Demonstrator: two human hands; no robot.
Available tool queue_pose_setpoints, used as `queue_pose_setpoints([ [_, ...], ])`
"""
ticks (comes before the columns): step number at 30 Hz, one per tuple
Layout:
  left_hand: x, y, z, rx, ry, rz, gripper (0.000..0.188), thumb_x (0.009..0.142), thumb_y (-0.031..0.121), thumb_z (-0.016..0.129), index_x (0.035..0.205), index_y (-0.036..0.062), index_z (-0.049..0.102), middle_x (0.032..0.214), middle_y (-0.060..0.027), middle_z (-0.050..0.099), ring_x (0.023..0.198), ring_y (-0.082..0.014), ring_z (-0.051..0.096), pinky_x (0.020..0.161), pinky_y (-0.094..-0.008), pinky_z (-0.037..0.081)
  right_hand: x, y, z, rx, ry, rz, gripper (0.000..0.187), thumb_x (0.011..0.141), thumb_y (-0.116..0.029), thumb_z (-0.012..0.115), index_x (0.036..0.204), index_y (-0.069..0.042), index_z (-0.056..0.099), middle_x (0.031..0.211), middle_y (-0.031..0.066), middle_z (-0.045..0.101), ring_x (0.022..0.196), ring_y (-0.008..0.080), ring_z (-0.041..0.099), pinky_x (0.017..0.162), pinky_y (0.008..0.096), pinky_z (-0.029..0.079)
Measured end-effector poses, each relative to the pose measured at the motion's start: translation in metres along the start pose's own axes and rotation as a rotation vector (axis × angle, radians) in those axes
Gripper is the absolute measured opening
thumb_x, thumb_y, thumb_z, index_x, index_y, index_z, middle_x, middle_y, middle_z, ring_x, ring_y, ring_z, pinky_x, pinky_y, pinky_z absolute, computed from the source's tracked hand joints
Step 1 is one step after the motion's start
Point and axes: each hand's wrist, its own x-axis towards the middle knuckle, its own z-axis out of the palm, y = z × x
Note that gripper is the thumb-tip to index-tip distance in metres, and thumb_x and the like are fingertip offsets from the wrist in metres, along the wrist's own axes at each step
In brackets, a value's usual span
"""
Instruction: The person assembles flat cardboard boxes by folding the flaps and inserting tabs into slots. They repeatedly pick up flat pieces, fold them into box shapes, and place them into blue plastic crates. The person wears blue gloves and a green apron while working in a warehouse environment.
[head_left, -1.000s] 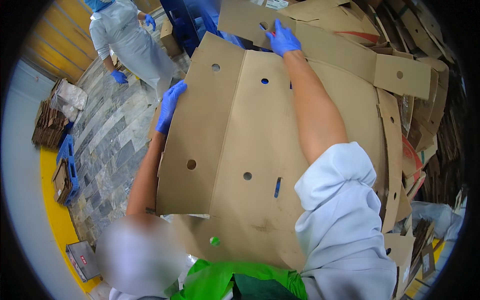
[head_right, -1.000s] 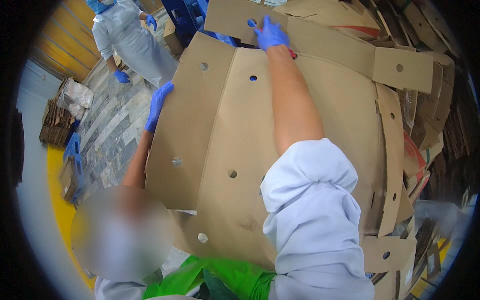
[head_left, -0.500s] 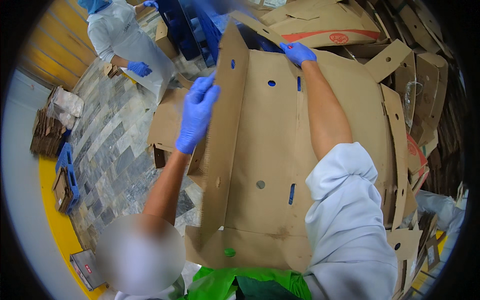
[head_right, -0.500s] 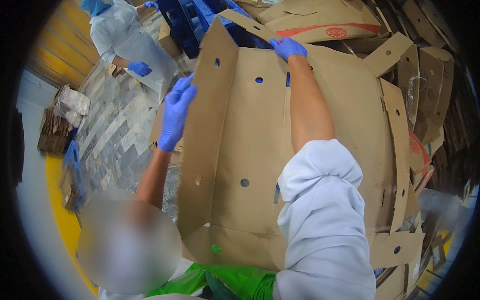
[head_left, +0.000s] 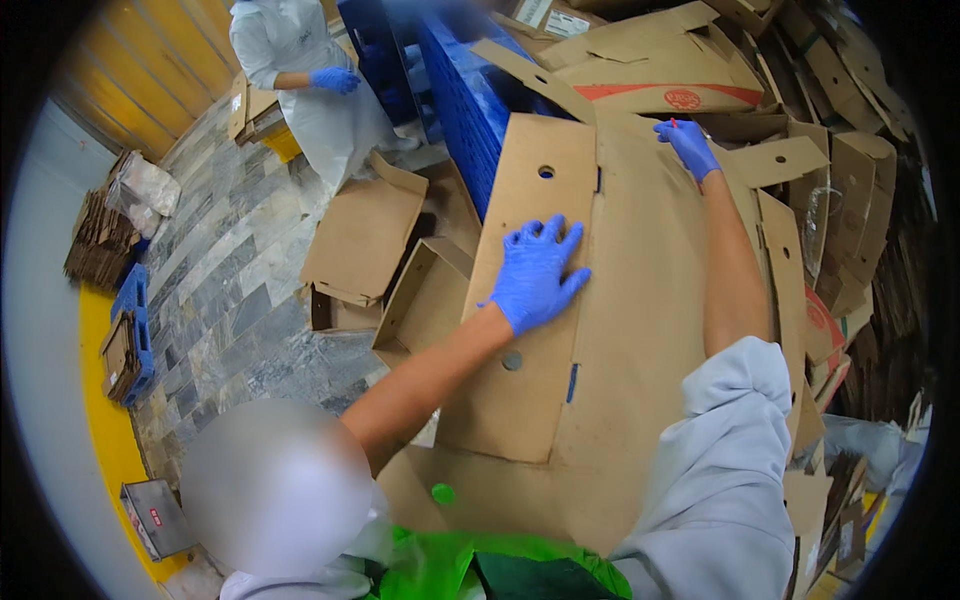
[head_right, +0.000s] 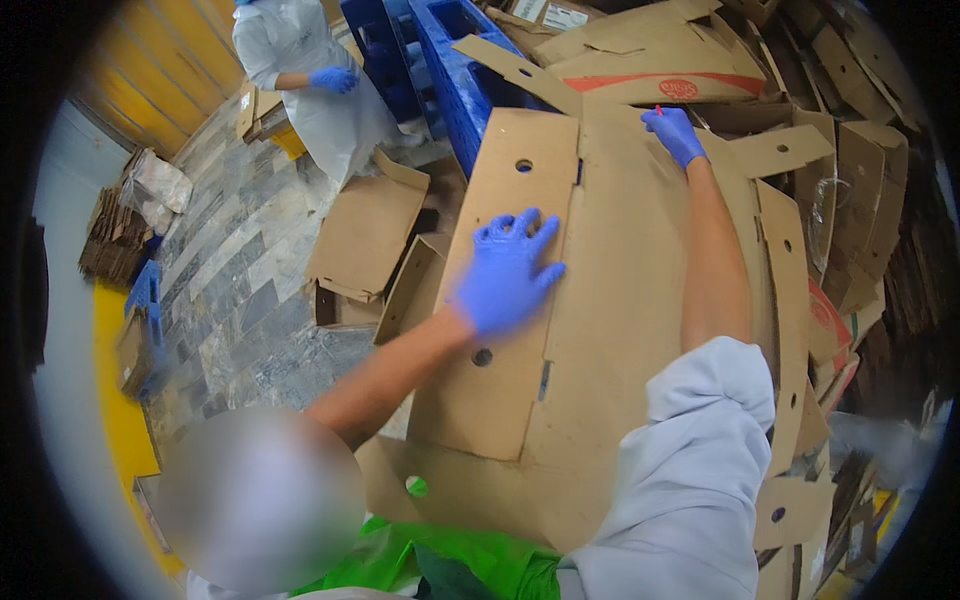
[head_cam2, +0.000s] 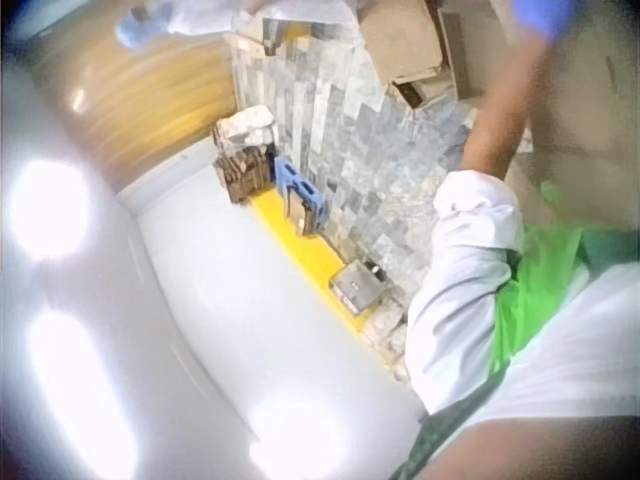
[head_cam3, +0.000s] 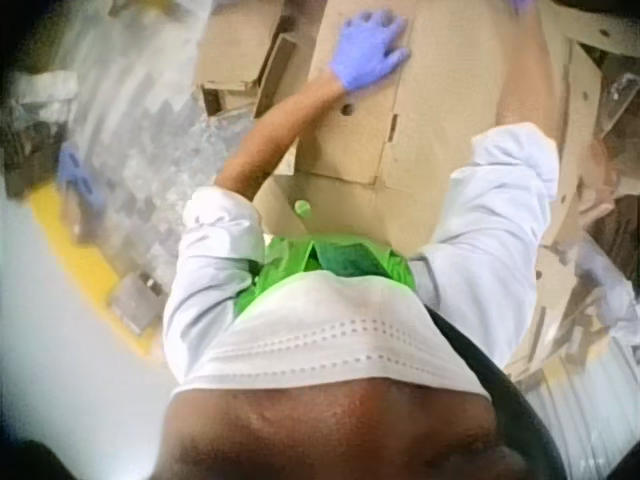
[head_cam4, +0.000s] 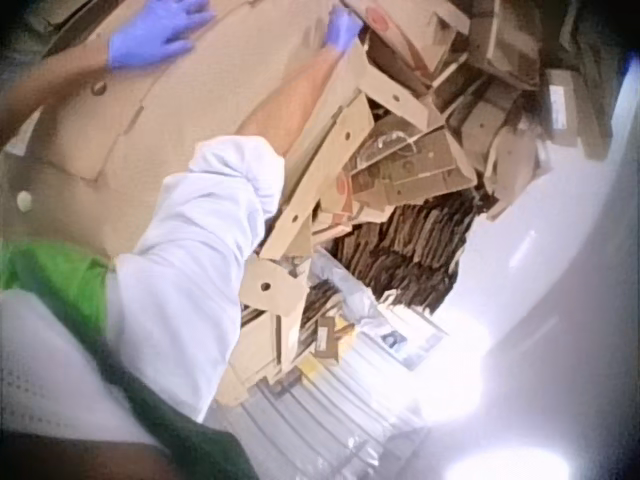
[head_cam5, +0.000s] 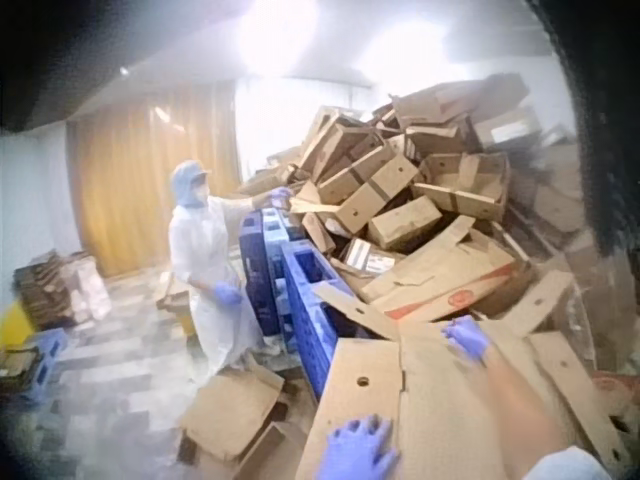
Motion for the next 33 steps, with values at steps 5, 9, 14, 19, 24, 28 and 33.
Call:
queue_pose_setpoints([
  [5, -0.002, -0.005, 0.008, 0.031, -0.019, -0.015, 0.06, 0.091, 0.039, 0.059, 0.141, 0.0077, 0.049, 0.141, -0.0183, 0.045, 0.126, -0.0407, 0.042, 0.105, -0.0532, 0.031, -0.08, 0.009, -0.017, -0.784, 0.052, -0.217, 0.033, 0.089, -0.037, 0.059, 0.099, -0.008, 0.071, 0.102, 0.0226, 0.069, 0.09, 0.0365, 0.066, 0.084, 0.0461, 0.052],
  [9, 0.001, -0.004, 0.017, 0.141, 0.005, 0.033, 0.062, 0.091, 0.047, 0.056, 0.143, 0.0127, 0.049, 0.142, -0.0182, 0.046, 0.126, -0.0424, 0.043, 0.105, -0.0551, 0.031, -0.18, 0.016, -0.049, -0.932, 0.031, -0.271, 0.027, 0.087, -0.034, 0.062, 0.092, -0.008, 0.07, 0.098, 0.0186, 0.068, 0.095, 0.0376, 0.066, 0.084, 0.0473, 0.053],
  [14, -0.004, -0.014, 0.029, 0.237, 0.054, 0.071, 0.062, 0.092, 0.049, 0.055, 0.142, 0.0136, 0.05, 0.14, -0.0172, 0.048, 0.123, -0.0415, 0.046, 0.101, -0.0557, 0.034, -0.341, -0.018, -0.06, -0.754, -0.298, -0.385, 0.026, 0.081, -0.032, 0.071, 0.092, -0.009, 0.069, 0.096, 0.0147, 0.068, 0.09, 0.0358, 0.066, 0.077, 0.0456, 0.054],
  [19, -0.004, -0.013, 0.036, 0.298, 0.076, 0.102, 0.061, 0.091, 0.049, 0.055, 0.142, 0.0155, 0.05, 0.14, -0.0164, 0.048, 0.122, -0.0407, 0.048, 0.099, -0.0564, 0.036, -0.553, -0.077, -0.019, -0.398, -0.807, -0.33, 0.053, 0.078, -0.042, 0.077, 0.116, -0.008, 0.062, 0.106, 0.015, 0.062, 0.088, 0.036, 0.066, 0.075, 0.0462, 0.053],
  [24, -0.002, -0.007, 0.034, 0.284, 0.012, 0.09, 0.063, 0.092, 0.051, 0.054, 0.144, 0.0156, 0.048, 0.143, -0.0168, 0.046, 0.123, -0.0413, 0.047, 0.1, -0.0572, 0.036, -0.661, -0.081, 0.023, -0.635, -0.487, -0.362, 0.065, 0.081, -0.022, 0.068, 0.139, -0.006, 0.043, 0.118, 0.0219, 0.056, 0.072, 0.0344, 0.067, 0.062, 0.0449, 0.054],
  [28, -0.007, -0.017, 0.032, 0.288, -0.032, 0.105, 0.066, 0.094, 0.052, 0.051, 0.148, 0.0156, 0.042, 0.147, -0.0206, 0.041, 0.128, -0.044, 0.044, 0.106, -0.0576, 0.033, -0.687, -0.059, 0.053, -0.94, -0.177, -0.216, 0.053, 0.087, -0.017, 0.06, 0.137, -0.006, 0.045, 0.119, 0.0197, 0.056, 0.065, 0.0291, 0.065, 0.055, 0.0419, 0.052],
  [33, -0.02, -0.039, 0.031, 0.185, -0.118, 0.29, 0.063, 0.096, 0.045, 0.051, 0.15, 0.0157, 0.039, 0.154, -0.0258, 0.032, 0.138, -0.0495, 0.033, 0.113, -0.0537, 0.029, -0.678, -0.021, 0.077, -1.146, 0.047, -0.119, 0.045, 0.089, -0.014, 0.052, 0.133, -0.004, 0.048, 0.111, 0.0168, 0.057, 0.062, 0.0256, 0.064, 0.051, 0.0378, 0.05],
])
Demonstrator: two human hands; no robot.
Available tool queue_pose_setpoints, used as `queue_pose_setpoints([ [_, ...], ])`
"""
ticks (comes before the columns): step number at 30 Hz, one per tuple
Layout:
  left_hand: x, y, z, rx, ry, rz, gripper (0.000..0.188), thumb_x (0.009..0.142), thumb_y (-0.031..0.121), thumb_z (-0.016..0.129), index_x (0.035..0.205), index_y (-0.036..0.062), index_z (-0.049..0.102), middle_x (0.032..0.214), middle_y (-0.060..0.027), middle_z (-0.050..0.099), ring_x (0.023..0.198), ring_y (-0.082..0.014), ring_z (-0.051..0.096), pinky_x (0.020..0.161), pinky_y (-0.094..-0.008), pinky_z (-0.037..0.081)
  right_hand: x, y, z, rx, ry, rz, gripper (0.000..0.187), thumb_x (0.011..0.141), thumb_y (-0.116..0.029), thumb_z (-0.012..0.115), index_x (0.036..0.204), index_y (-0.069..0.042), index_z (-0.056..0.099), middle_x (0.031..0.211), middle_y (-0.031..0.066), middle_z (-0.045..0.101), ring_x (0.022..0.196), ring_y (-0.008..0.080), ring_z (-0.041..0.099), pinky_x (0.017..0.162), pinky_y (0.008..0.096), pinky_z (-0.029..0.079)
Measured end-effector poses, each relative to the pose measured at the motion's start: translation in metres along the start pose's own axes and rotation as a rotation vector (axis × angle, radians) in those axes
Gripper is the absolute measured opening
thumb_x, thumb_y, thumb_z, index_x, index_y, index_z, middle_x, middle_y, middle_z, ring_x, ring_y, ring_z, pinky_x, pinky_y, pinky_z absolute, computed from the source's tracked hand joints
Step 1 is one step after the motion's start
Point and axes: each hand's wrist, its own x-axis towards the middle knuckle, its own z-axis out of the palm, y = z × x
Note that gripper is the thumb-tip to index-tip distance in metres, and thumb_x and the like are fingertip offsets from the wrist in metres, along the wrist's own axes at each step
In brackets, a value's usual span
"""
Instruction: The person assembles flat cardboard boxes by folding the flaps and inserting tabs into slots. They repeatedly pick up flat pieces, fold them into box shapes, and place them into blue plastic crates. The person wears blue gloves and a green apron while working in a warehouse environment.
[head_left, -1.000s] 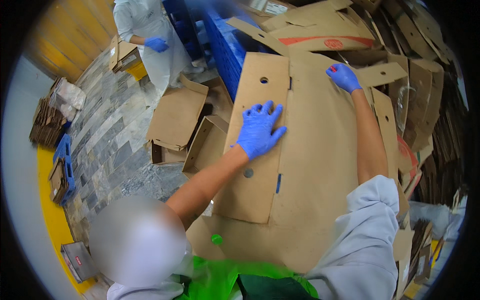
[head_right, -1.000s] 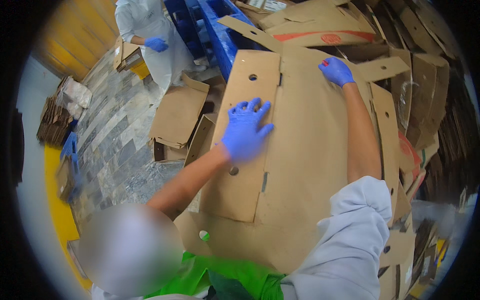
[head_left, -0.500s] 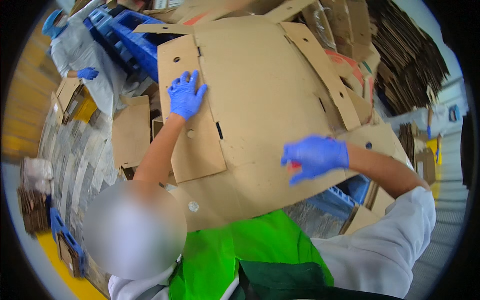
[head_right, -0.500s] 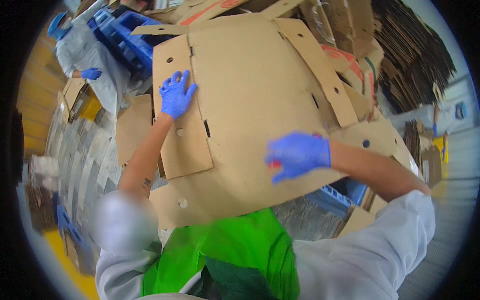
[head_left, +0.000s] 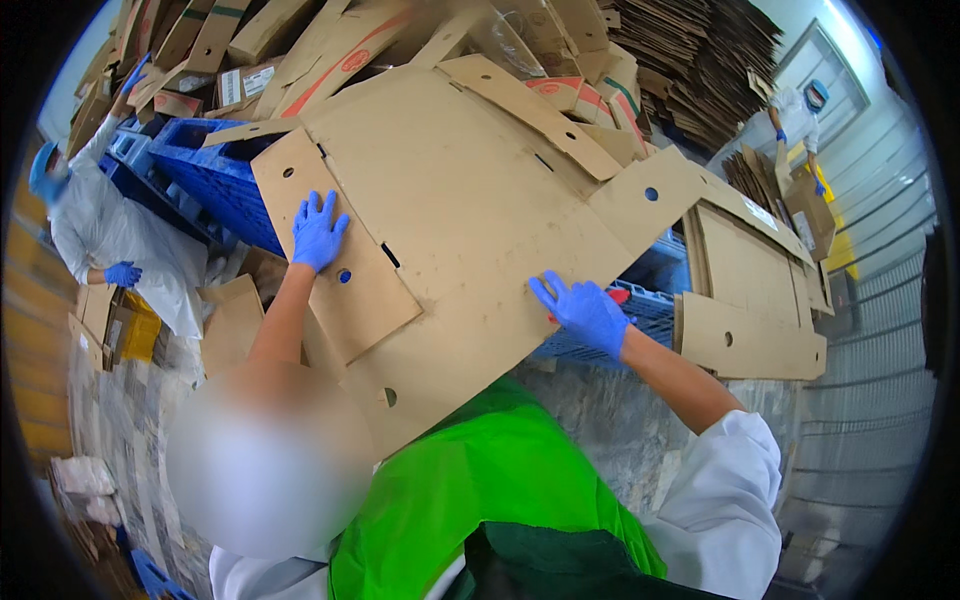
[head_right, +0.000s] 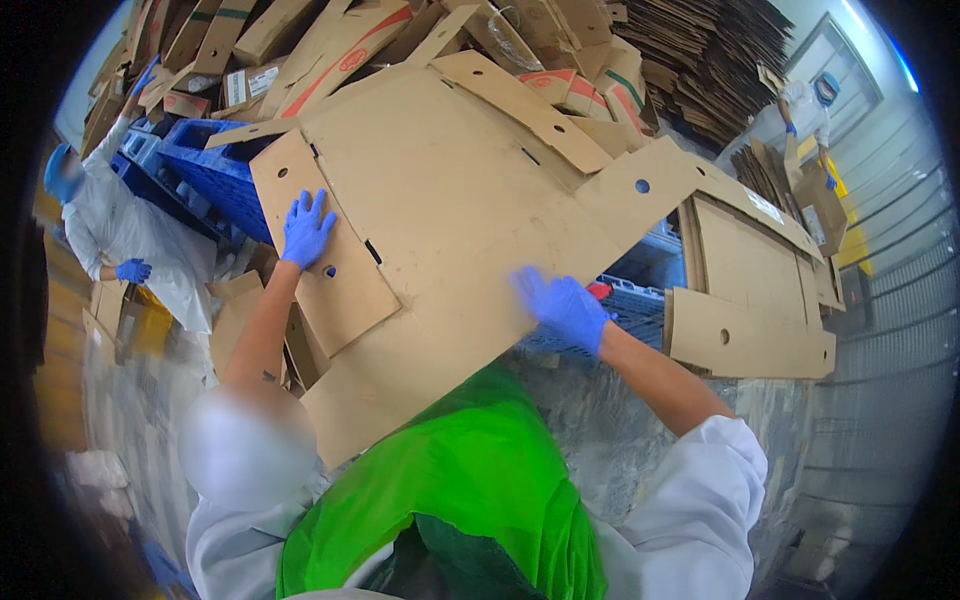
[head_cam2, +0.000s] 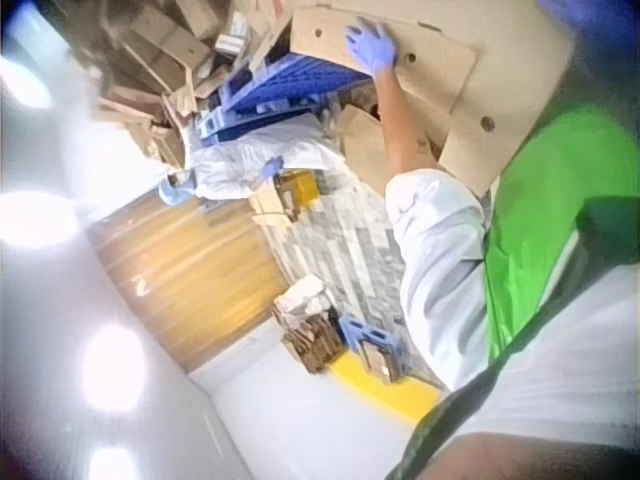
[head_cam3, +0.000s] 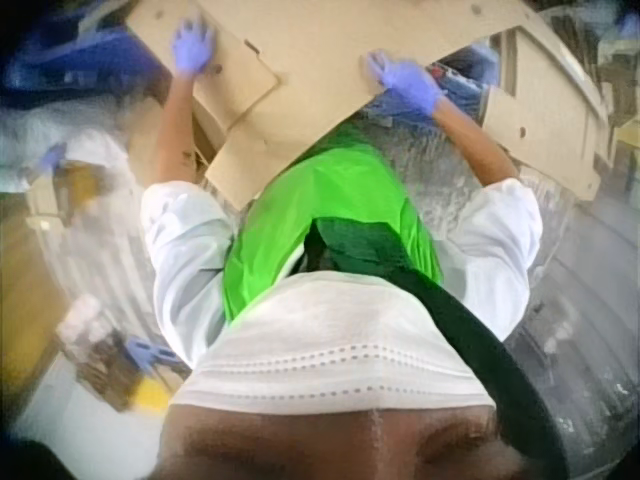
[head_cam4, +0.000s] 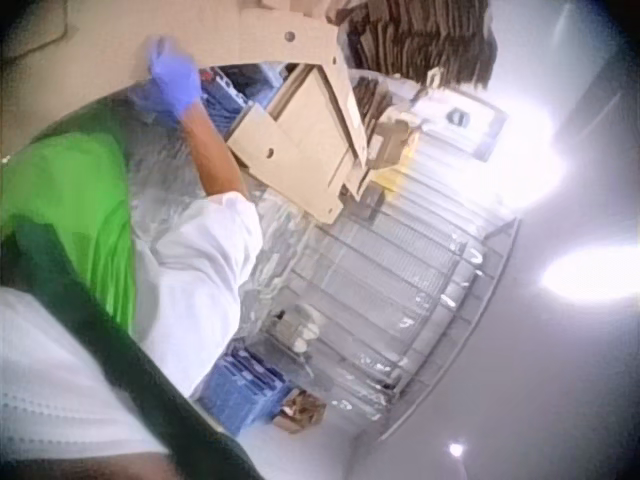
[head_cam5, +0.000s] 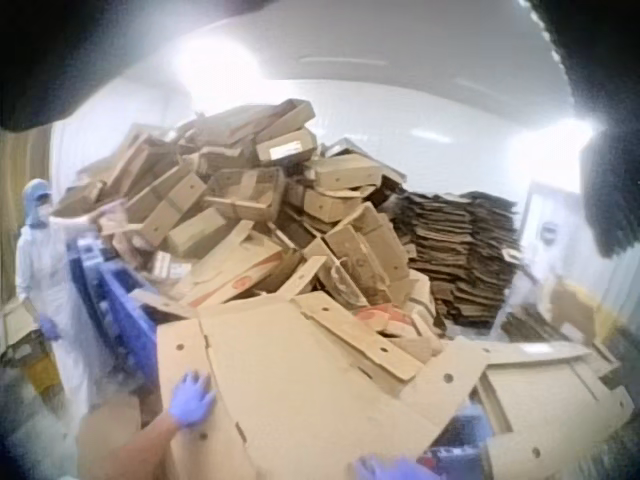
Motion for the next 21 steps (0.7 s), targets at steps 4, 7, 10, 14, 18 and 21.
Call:
queue_pose_setpoints([
  [4, -0.022, -0.009, -0.011, -0.078, -0.059, 0.117, 0.061, 0.096, 0.037, 0.055, 0.15, 0.0134, 0.039, 0.154, -0.0271, 0.032, 0.139, -0.0503, 0.032, 0.115, -0.0522, 0.029, 0.006, -0.002, -0.005, 0.15, 0.045, 0.021, 0.047, 0.082, -0.012, 0.059, 0.128, -0.004, 0.05, 0.106, 0.0151, 0.056, 0.065, 0.0307, 0.064, 0.053, 0.0411, 0.05],
  [7, -0.04, -0.012, -0.019, -0.102, -0.091, 0.162, 0.06, 0.096, 0.034, 0.057, 0.149, 0.0121, 0.04, 0.152, -0.0274, 0.035, 0.138, -0.0495, 0.034, 0.115, -0.0507, 0.031, 0.004, 0.002, -0.027, 0.325, 0.04, 0.043, 0.045, 0.077, -0.011, 0.063, 0.12, -0.005, 0.054, 0.102, 0.015, 0.057, 0.069, 0.0347, 0.064, 0.057, 0.044, 0.051],
  [10, -0.052, -0.01, -0.036, -0.145, -0.171, 0.179, 0.069, 0.091, 0.039, 0.063, 0.148, 0.0086, 0.04, 0.151, -0.0269, 0.037, 0.139, -0.0472, 0.034, 0.114, -0.0489, 0.033, 0.013, 0.017, -0.047, 0.422, 0.015, -0.037, 0.037, 0.077, -0.017, 0.067, 0.112, -0.009, 0.061, 0.097, 0.0146, 0.06, 0.074, 0.0359, 0.064, 0.062, 0.0453, 0.052],
  [14, -0.054, 0.011, -0.094, -0.152, -0.622, 0.189, 0.076, 0.089, 0.05, 0.064, 0.144, 0.0026, 0.044, 0.152, -0.0228, 0.037, 0.138, -0.0386, 0.039, 0.113, -0.0459, 0.033, 0.047, 0.036, -0.089, 0.483, -0.144, -0.17, 0.03, 0.08, -0.033, 0.073, 0.095, -0.009, 0.067, 0.088, 0.0144, 0.066, 0.079, 0.0353, 0.065, 0.065, 0.0437, 0.052],
  [18, -0.046, 0.028, -0.172, -0.384, -1.266, 0.036, 0.085, 0.089, 0.068, 0.054, 0.138, -0.0013, 0.052, 0.146, -0.0208, 0.048, 0.132, -0.0301, 0.048, 0.108, -0.0412, 0.039, 0.114, 0.034, -0.121, 0.606, -0.412, -0.258, 0.049, 0.077, -0.051, 0.075, 0.072, -0.004, 0.064, 0.073, 0.0157, 0.065, 0.073, 0.0369, 0.063, 0.063, 0.0452, 0.048],
  [21, -0.052, 0.061, -0.219, -0.567, -1.409, -0.019, 0.088, 0.089, 0.069, 0.054, 0.14, -0.0022, 0.048, 0.144, -0.0215, 0.049, 0.131, -0.0299, 0.05, 0.107, -0.0418, 0.04, 0.165, 0.051, -0.091, 0.845, -0.544, -0.28, 0.057, 0.078, -0.057, 0.073, 0.067, -0.002, 0.06, 0.071, 0.0171, 0.063, 0.068, 0.0384, 0.061, 0.059, 0.0457, 0.045],
])
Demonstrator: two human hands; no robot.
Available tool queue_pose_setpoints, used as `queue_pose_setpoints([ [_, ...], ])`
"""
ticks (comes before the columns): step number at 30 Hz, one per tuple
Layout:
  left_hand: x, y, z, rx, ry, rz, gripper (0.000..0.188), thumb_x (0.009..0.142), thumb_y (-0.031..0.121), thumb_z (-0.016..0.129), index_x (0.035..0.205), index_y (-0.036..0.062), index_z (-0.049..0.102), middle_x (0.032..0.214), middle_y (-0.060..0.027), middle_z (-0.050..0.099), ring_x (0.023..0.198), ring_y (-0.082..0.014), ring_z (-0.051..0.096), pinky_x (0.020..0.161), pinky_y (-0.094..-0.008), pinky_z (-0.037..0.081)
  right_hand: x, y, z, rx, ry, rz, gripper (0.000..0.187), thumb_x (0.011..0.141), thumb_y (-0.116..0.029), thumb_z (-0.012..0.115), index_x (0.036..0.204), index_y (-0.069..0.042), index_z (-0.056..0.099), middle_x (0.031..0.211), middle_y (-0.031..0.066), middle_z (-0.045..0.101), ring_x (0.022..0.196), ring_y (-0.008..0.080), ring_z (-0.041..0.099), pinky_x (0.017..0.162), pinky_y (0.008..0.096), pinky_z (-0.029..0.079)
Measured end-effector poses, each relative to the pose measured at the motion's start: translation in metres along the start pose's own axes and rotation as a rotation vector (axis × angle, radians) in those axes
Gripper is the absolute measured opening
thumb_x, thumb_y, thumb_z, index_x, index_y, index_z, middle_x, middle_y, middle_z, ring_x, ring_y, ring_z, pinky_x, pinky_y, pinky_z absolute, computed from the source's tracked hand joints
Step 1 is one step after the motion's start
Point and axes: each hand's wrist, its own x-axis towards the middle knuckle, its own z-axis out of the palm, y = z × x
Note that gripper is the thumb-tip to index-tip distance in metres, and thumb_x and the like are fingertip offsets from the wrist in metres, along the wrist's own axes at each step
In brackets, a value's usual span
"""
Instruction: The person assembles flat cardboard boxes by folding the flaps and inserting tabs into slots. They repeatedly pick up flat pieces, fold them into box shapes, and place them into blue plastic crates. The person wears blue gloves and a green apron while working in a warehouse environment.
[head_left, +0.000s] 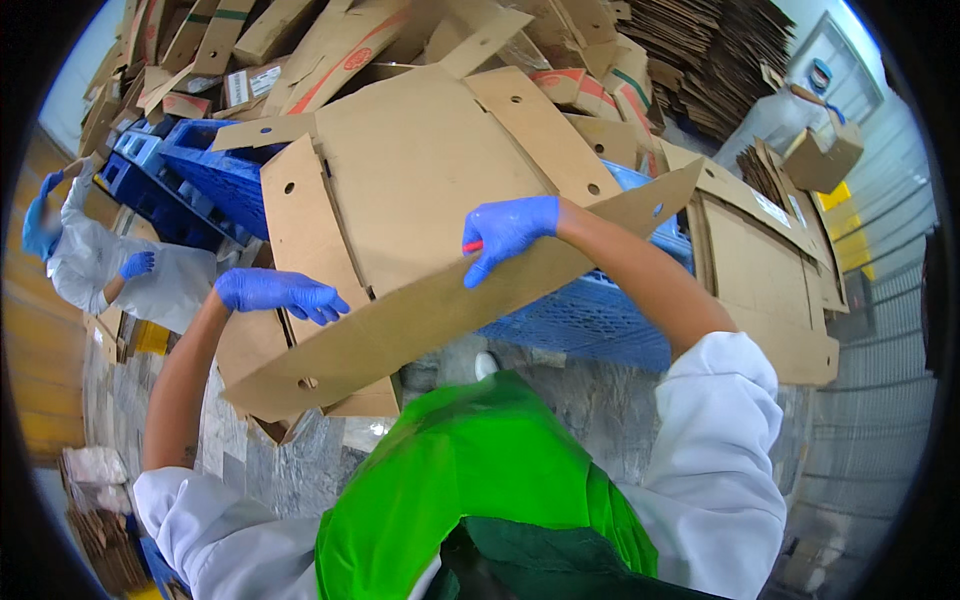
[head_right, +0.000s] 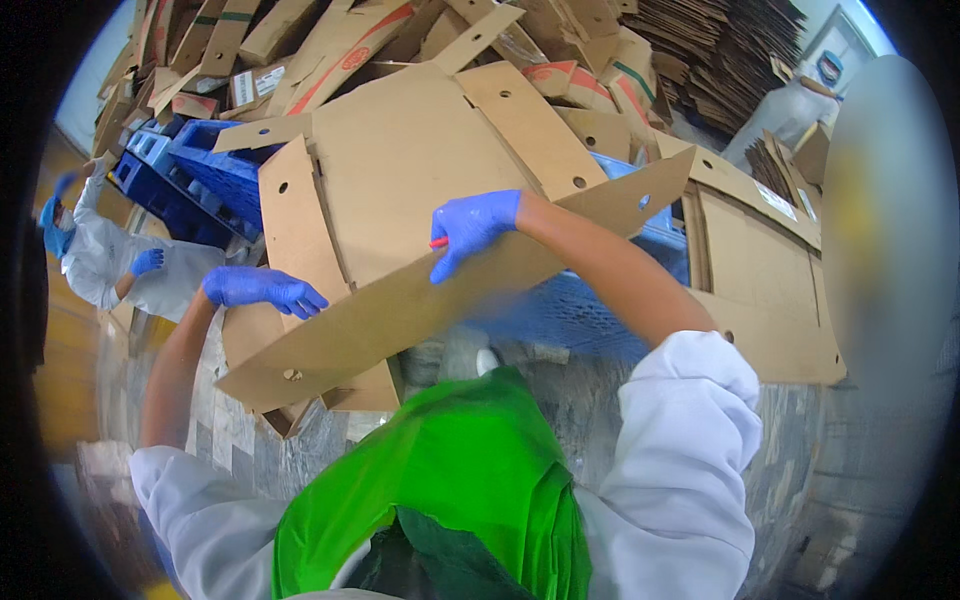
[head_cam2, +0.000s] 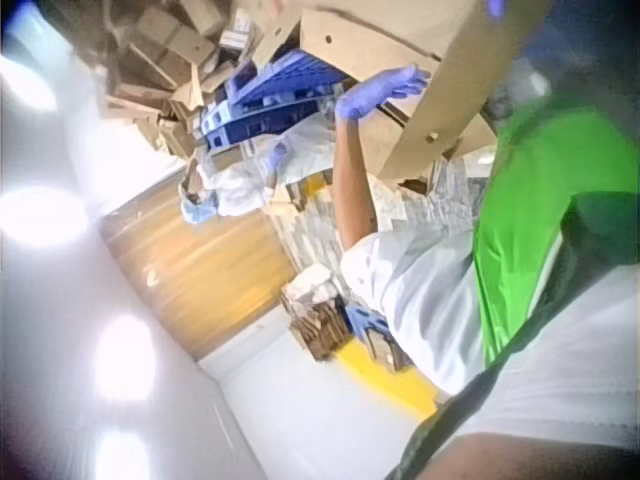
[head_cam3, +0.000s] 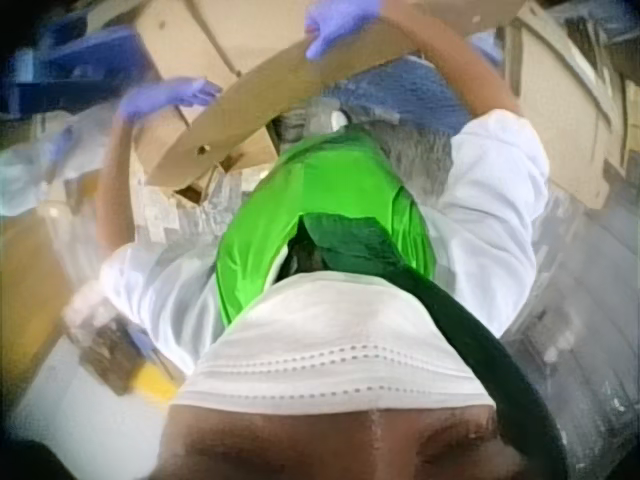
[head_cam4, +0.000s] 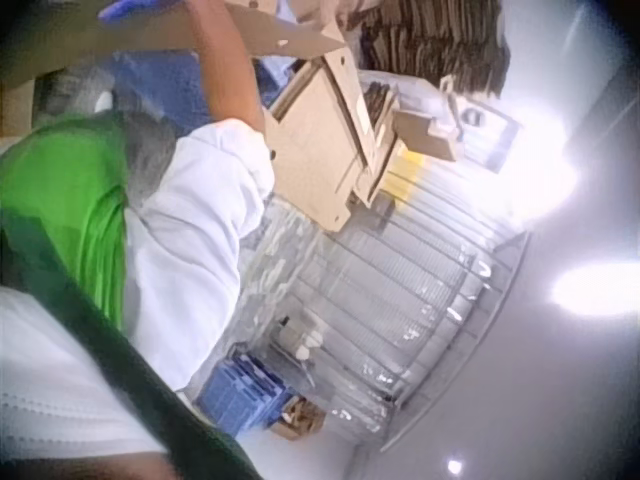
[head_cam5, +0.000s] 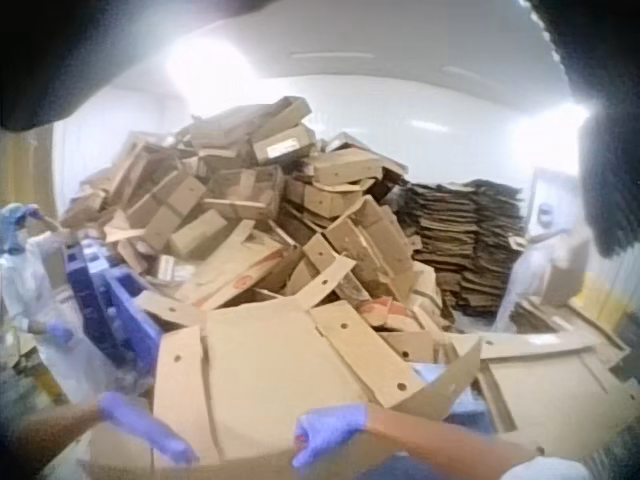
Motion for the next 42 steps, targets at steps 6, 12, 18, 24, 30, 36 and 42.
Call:
queue_pose_setpoints([
  [6, -0.007, 0.01, 0.061, 0.931, 1.06, -0.03, 0.086, 0.083, 0.055, 0.069, 0.143, 0.0002, 0.041, 0.139, -0.0294, 0.046, 0.129, -0.0441, 0.045, 0.107, -0.0495, 0.036, 0.073, 0.091, 0.031, -0.332, 0.596, -0.394, 0.053, 0.084, -0.056, 0.067, 0.067, -0.007, 0.057, 0.065, 0.0148, 0.057, 0.063, 0.0354, 0.06, 0.056, 0.0457, 0.045],
  [12, 0.076, 0.02, 0.131, 0.51, 1.241, 0.224, 0.086, 0.081, 0.046, 0.075, 0.148, 0.0075, 0.038, 0.15, -0.0263, 0.035, 0.138, -0.0439, 0.035, 0.111, -0.0528, 0.032, 0.085, 0.108, 0.053, -0.391, 0.728, -0.431, 0.018, 0.087, -0.024, 0.064, 0.083, -0.008, 0.057, 0.083, 0.015, 0.055, 0.063, 0.0362, 0.058, 0.059, 0.0494, 0.048],
  [18, 0.156, 0.036, 0.157, 0.749, 1.036, 0.047, 0.074, 0.083, 0.029, 0.064, 0.15, 0.0149, 0.036, 0.148, -0.023, 0.038, 0.136, -0.0403, 0.04, 0.11, -0.0534, 0.035, 0.097, 0.104, 0.033, -0.231, 0.536, -0.37, 0.018, 0.089, -0.022, 0.061, 0.085, -0.005, 0.056, 0.084, 0.018, 0.056, 0.066, 0.0384, 0.06, 0.065, 0.0495, 0.05],
  [24, 0.174, 0.037, 0.169, 0.729, 1.147, -0.047, 0.063, 0.089, 0.015, 0.053, 0.15, 0.017, 0.037, 0.146, -0.0168, 0.043, 0.131, -0.0367, 0.044, 0.107, -0.05, 0.038, 0.157, 0.11, -0.095, -0.099, 0.134, -0.266, 0.024, 0.089, -0.031, 0.059, 0.091, -0.009, 0.069, 0.084, 0.0163, 0.07, 0.082, 0.0365, 0.067, 0.073, 0.0478, 0.053],
  [30, 0.17, 0.048, 0.162, 0.668, 1.124, -0.091, 0.062, 0.092, 0.017, 0.05, 0.151, 0.0204, 0.035, 0.147, -0.0157, 0.044, 0.132, -0.0367, 0.046, 0.108, -0.051, 0.038, 0.302, 0.219, -0.23, -0.468, 0.749, -0.048, 0.032, 0.095, -0.037, 0.055, 0.109, -0.011, 0.066, 0.116, 0.0216, 0.062, 0.098, 0.0414, 0.065, 0.083, 0.0506, 0.053],
  [36, 0.172, 0.051, 0.168, 0.537, 1.071, -0.135, 0.08, 0.081, 0.015, 0.06, 0.155, 0.0227, 0.029, 0.153, -0.0158, 0.036, 0.139, -0.0376, 0.04, 0.112, -0.0535, 0.034, 0.384, 0.257, -0.258, -0.522, 0.508, 0.275, 0.05, 0.1, -0.043, 0.045, 0.133, -0.008, 0.053, 0.138, 0.0224, 0.051, 0.122, 0.0389, 0.057, 0.1, 0.0494, 0.048],
  [42, 0.175, 0.049, 0.167, 0.511, 1.002, -0.168, 0.08, 0.081, 0.018, 0.059, 0.155, 0.0268, 0.028, 0.156, -0.013, 0.033, 0.14, -0.036, 0.038, 0.113, -0.0542, 0.033, 0.422, 0.289, -0.258, -0.378, 0.519, 0.314, 0.051, 0.1, -0.046, 0.041, 0.13, -0.007, 0.057, 0.135, 0.0241, 0.055, 0.126, 0.0384, 0.054, 0.104, 0.0475, 0.045],
])
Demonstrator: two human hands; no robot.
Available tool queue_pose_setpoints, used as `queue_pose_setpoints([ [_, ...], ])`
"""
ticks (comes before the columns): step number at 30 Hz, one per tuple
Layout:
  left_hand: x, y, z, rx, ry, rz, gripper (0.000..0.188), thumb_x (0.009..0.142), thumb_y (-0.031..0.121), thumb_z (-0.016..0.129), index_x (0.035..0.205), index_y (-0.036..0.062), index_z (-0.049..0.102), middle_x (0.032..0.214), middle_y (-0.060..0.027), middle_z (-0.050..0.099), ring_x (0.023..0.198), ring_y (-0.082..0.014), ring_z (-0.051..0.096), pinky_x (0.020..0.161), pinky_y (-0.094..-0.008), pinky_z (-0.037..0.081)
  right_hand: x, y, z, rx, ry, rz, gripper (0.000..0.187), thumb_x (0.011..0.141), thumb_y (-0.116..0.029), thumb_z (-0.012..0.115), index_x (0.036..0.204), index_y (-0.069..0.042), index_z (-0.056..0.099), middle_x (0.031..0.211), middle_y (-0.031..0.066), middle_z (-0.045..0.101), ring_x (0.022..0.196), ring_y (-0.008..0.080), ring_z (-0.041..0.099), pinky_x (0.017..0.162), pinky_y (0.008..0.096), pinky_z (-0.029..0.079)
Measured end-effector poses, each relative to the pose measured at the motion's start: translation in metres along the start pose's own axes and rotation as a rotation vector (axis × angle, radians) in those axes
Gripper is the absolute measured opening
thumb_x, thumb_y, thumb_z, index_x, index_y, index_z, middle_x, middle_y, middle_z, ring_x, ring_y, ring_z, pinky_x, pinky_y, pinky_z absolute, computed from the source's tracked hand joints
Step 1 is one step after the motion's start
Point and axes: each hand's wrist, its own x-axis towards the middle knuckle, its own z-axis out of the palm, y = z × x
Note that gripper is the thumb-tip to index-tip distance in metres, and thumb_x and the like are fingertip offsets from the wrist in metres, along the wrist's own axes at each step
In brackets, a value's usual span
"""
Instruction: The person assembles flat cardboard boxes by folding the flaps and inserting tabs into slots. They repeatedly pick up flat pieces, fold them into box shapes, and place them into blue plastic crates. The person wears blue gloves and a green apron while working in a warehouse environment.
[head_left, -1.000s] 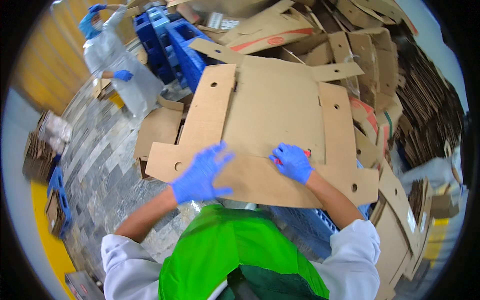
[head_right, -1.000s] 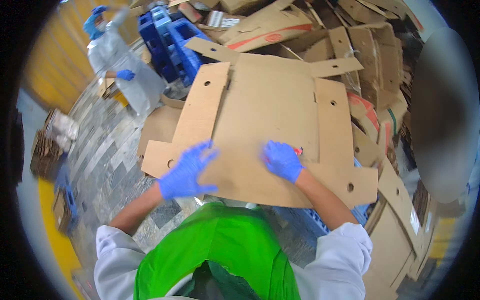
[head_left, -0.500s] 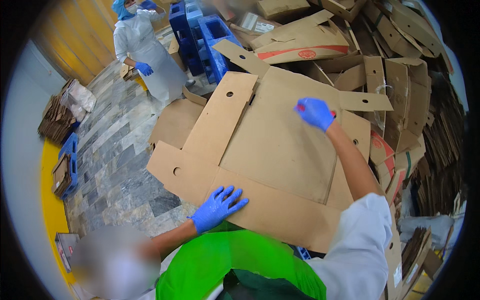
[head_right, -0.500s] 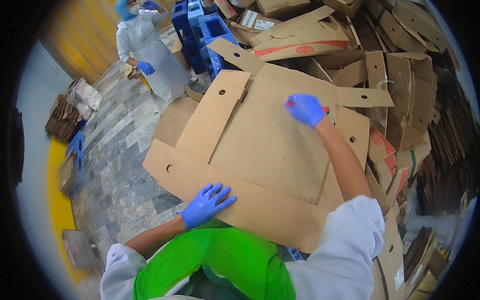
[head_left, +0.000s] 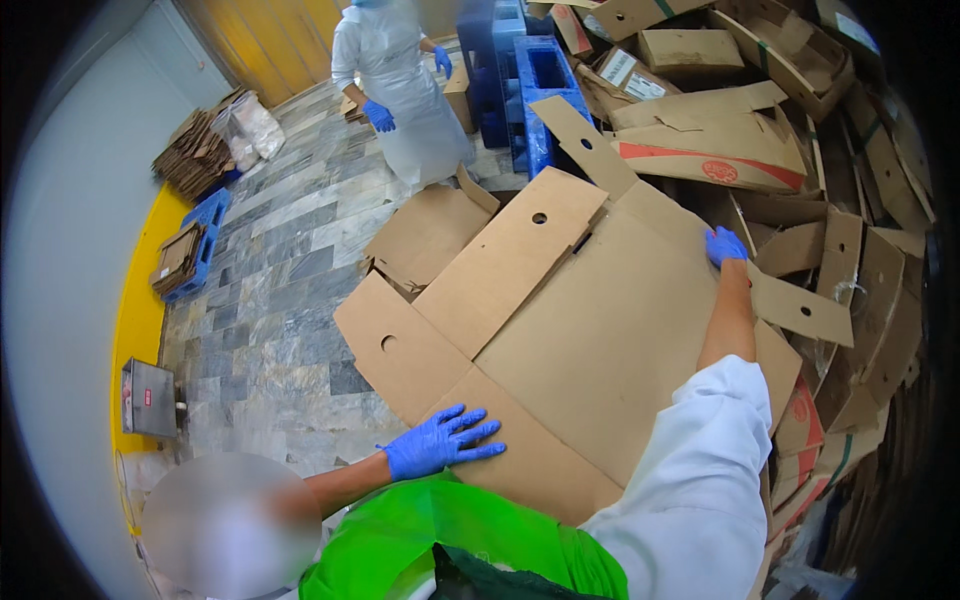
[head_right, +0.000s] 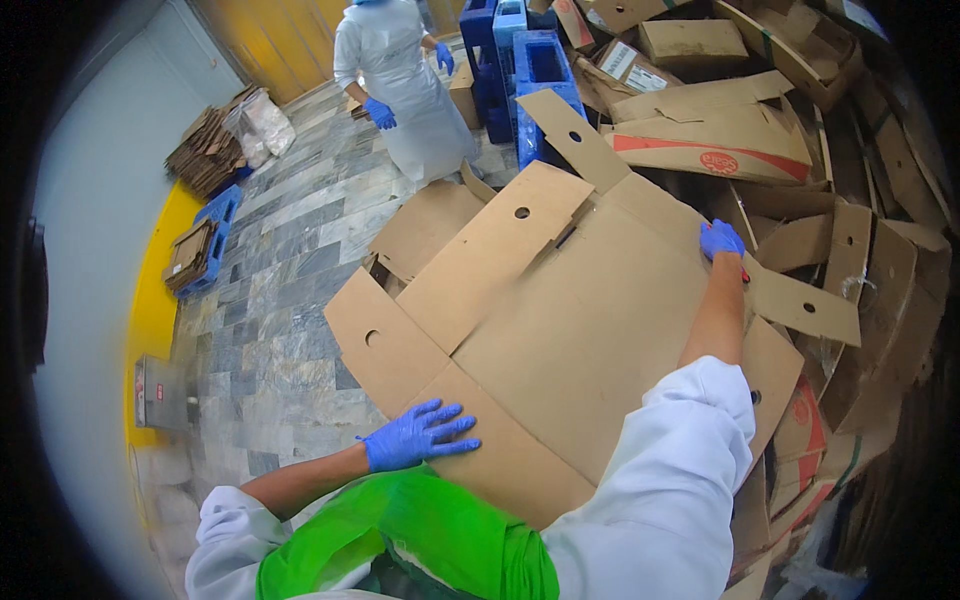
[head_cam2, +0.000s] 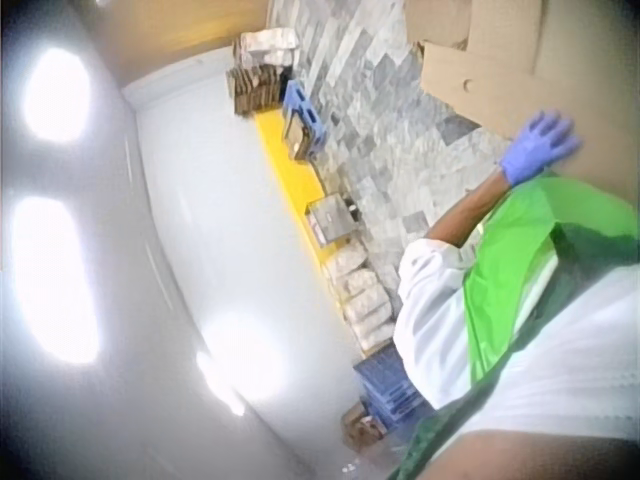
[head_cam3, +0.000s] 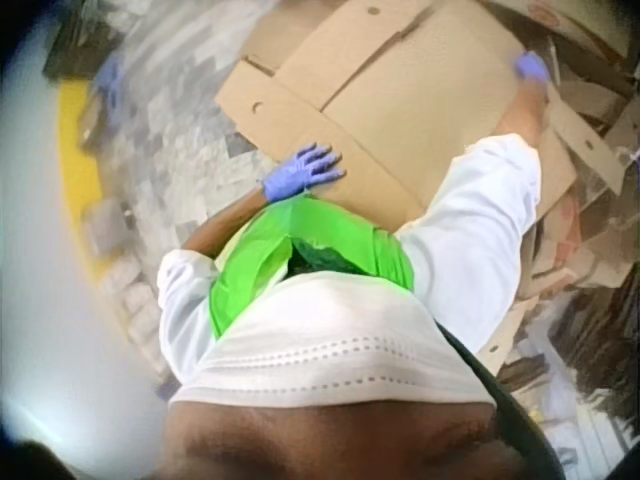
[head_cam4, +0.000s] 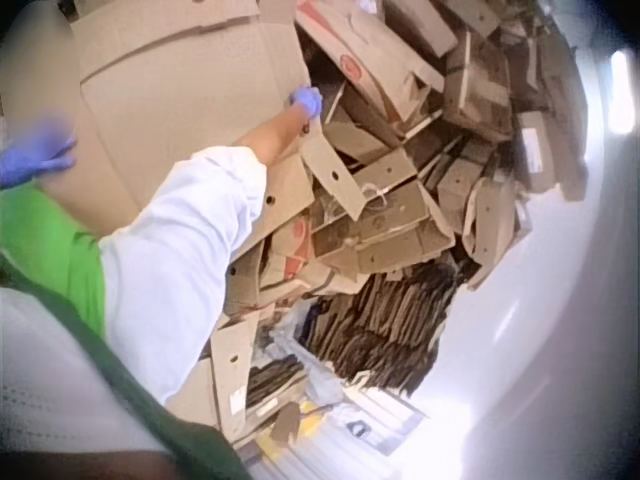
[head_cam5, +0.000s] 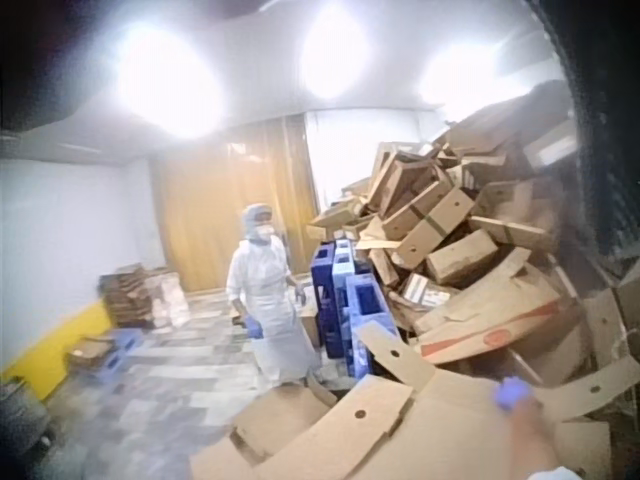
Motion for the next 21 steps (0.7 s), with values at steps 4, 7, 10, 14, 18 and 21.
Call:
queue_pose_setpoints([
  [4, 0.0, -0.003, 0.005, 0.024, 0.018, 0.011, 0.076, 0.084, 0.02, 0.056, 0.155, 0.0283, 0.029, 0.156, -0.0112, 0.034, 0.14, -0.034, 0.04, 0.114, -0.0534, 0.033, 0.008, 0.002, -0.016, -0.064, 0.062, -0.014, 0.052, 0.097, -0.048, 0.047, 0.124, -0.006, 0.06, 0.132, 0.0245, 0.057, 0.121, 0.0382, 0.057, 0.101, 0.0487, 0.047],
  [7, 0.003, -0.003, 0.003, 0.001, 0.01, 0.005, 0.075, 0.085, 0.014, 0.052, 0.155, 0.0294, 0.028, 0.158, -0.0093, 0.032, 0.141, -0.0321, 0.038, 0.114, -0.051, 0.034, 0.005, 0.007, -0.055, -0.096, 0.25, -0.095, 0.047, 0.093, -0.047, 0.057, 0.11, -0.005, 0.065, 0.113, 0.0245, 0.066, 0.104, 0.0406, 0.065, 0.091, 0.0493, 0.052],
  [10, -0.001, -0.002, 0.005, -0.019, 0.012, -0.003, 0.074, 0.087, 0.013, 0.05, 0.155, 0.0302, 0.027, 0.158, -0.0084, 0.032, 0.142, -0.0311, 0.038, 0.114, -0.0495, 0.034, -0.025, 0.008, -0.1, -0.131, 0.401, -0.31, 0.041, 0.089, -0.047, 0.063, 0.094, -0.006, 0.066, 0.095, 0.0206, 0.069, 0.09, 0.0413, 0.066, 0.077, 0.0502, 0.052],
  [14, 0.001, -0.005, 0.005, -0.042, 0.041, 0.005, 0.072, 0.088, 0.014, 0.051, 0.154, 0.0306, 0.028, 0.158, -0.0083, 0.032, 0.142, -0.031, 0.038, 0.114, -0.0499, 0.034, -0.095, -0.01, -0.147, -0.08, 0.503, -0.536, 0.03, 0.085, -0.038, 0.069, 0.088, -0.009, 0.065, 0.088, 0.015, 0.067, 0.08, 0.0388, 0.064, 0.069, 0.0496, 0.05],
  [18, -0.002, -0.009, -0.002, 0.013, 0.007, 0.023, 0.07, 0.089, 0.018, 0.051, 0.154, 0.03, 0.028, 0.158, -0.0095, 0.033, 0.141, -0.0322, 0.039, 0.113, -0.0509, 0.034, -0.176, -0.04, -0.147, -0.082, 0.602, -0.757, 0.02, 0.082, -0.028, 0.071, 0.079, -0.01, 0.063, 0.077, 0.0136, 0.061, 0.071, 0.0366, 0.062, 0.065, 0.0483, 0.049],
  [21, -0.005, -0.014, -0.002, 0.005, 0.067, 0.04, 0.068, 0.09, 0.019, 0.051, 0.154, 0.0283, 0.029, 0.157, -0.0108, 0.034, 0.139, -0.033, 0.042, 0.112, -0.0512, 0.035, -0.21, -0.049, -0.132, -0.155, 0.496, -0.835, 0.016, 0.081, -0.023, 0.07, 0.074, -0.01, 0.062, 0.074, 0.0133, 0.06, 0.068, 0.035, 0.062, 0.063, 0.0478, 0.049],
])
